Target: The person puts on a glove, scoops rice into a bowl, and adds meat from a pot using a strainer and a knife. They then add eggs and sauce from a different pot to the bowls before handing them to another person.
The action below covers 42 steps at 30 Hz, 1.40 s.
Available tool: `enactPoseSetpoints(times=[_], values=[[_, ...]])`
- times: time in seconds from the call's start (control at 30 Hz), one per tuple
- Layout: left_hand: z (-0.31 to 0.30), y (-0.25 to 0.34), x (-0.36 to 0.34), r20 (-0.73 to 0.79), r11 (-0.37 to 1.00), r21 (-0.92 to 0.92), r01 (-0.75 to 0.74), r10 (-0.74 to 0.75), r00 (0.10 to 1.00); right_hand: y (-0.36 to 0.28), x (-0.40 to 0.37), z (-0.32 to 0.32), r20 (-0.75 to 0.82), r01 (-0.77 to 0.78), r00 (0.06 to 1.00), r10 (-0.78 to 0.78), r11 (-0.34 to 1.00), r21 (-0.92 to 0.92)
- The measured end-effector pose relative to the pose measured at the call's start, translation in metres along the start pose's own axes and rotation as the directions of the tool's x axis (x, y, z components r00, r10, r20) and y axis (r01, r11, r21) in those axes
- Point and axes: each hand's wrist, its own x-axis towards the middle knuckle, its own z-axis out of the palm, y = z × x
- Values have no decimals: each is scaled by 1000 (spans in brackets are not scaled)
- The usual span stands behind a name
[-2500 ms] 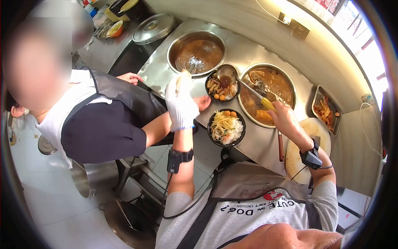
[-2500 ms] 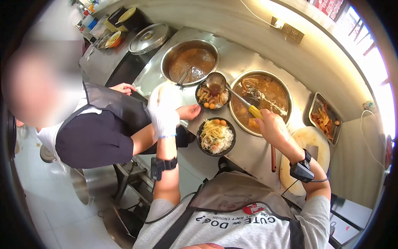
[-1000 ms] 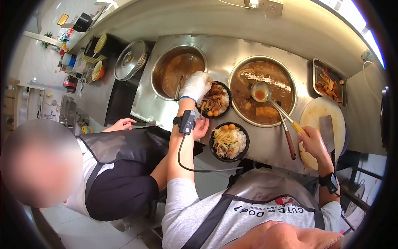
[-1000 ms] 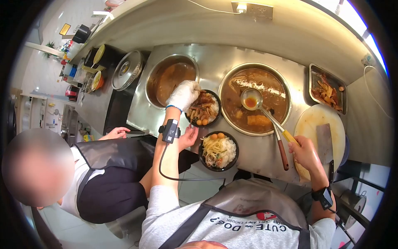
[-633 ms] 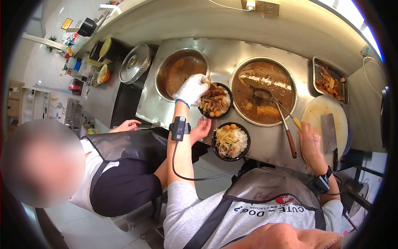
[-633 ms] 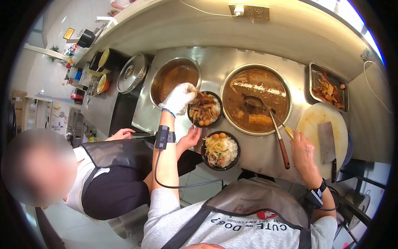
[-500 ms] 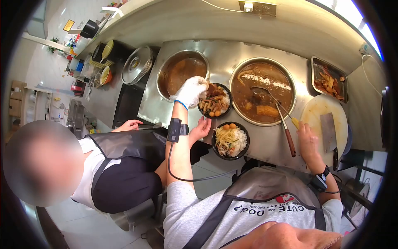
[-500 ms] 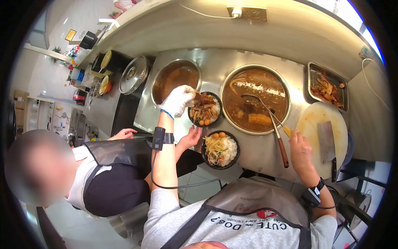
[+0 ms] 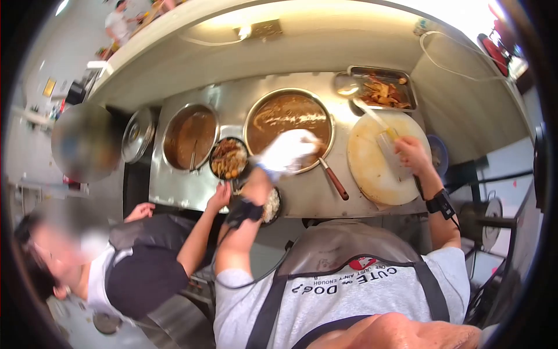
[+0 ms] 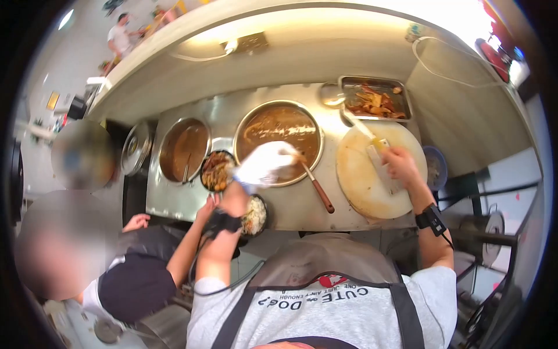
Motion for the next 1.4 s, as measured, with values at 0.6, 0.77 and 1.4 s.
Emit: enactPoseSetpoints(times=[0.6,0.77,1.4], values=[[167,-62,111,-272,701,698,145,72,960,67,115,-111,-286,339,631,-721,587,-735],[145,-10,46,-325,988,72,-134,150,934,80,-1,10,448,-41,893,50,999,-28],[-26,-26,-129,-559,558,-641,-526,130,819,68,-27,166,458,-426,809,367,904,27]])
